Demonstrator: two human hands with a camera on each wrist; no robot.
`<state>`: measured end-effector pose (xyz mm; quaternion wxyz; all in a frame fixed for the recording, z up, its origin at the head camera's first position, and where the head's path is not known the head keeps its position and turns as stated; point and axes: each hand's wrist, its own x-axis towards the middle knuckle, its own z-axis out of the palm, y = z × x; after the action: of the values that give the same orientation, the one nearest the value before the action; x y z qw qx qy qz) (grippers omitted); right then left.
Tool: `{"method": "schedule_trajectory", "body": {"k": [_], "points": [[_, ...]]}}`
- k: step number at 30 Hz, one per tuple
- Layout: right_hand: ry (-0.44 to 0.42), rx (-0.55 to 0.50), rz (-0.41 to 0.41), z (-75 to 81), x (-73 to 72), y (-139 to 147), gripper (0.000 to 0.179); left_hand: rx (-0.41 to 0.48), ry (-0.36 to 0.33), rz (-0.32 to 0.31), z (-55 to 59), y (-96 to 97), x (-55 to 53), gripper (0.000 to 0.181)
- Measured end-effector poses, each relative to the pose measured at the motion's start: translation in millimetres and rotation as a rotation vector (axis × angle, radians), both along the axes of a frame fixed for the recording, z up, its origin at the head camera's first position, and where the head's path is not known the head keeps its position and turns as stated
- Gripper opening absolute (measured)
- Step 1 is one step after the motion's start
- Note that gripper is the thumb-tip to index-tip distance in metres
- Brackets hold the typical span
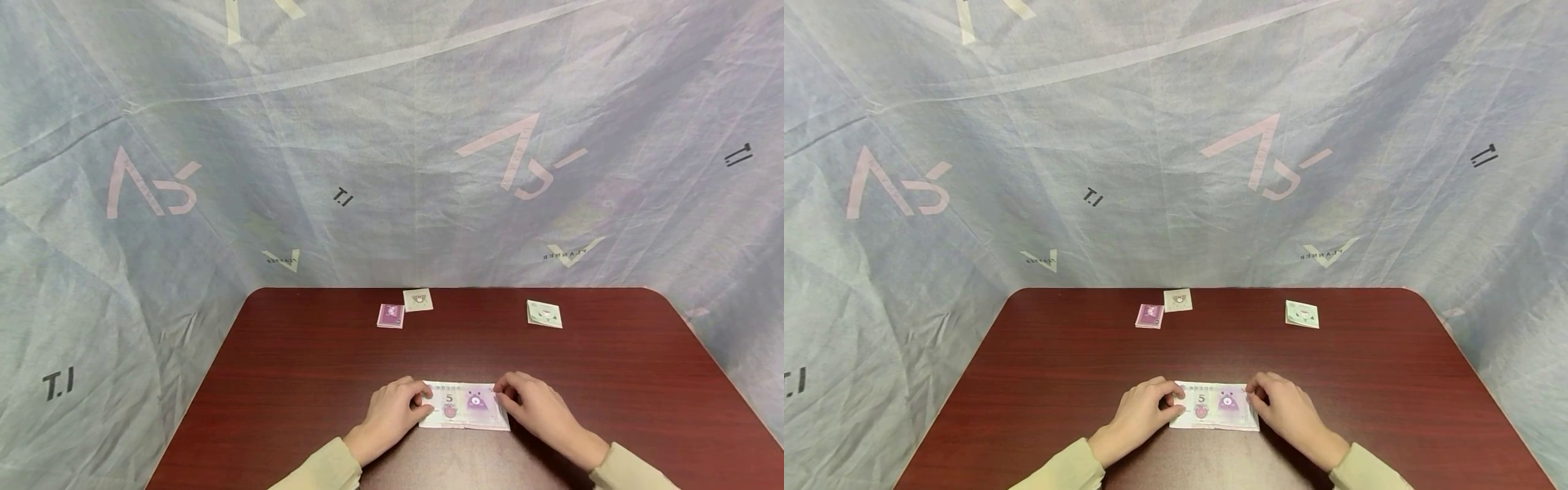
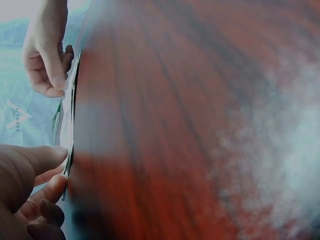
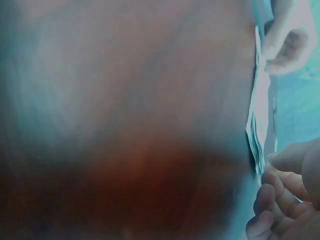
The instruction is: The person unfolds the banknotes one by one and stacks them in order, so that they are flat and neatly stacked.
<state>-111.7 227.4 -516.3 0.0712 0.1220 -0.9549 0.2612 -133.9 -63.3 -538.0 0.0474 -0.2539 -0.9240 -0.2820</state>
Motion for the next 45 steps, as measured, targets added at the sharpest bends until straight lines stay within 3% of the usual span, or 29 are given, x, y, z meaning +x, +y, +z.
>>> {"method": "schedule_trajectory", "body": {"k": [10,19,31,45], "points": [[0.076,0.002,-0.031,12.0,-31.6,31,0.015,-0.002,-0.007,0.005,-0.4,-0.9,-1.2,0.014],[0.036,0.005,-0.084,13.0,-64.6,67,0.005,0.002,-0.019,0.001,-1.4,-1.1,-1.9,0.013],[-0.012,0.048,-0.149,24.8,-112.7,119,0.013,0.008,-0.028,-0.003,1.6,-1.3,-2.1,0.013],[-0.148,0.096,-0.140,19.0,-135.7,135,0.028,0.003,-0.041,-0.004,2.4,-1.0,-1.6,0.012]]}}
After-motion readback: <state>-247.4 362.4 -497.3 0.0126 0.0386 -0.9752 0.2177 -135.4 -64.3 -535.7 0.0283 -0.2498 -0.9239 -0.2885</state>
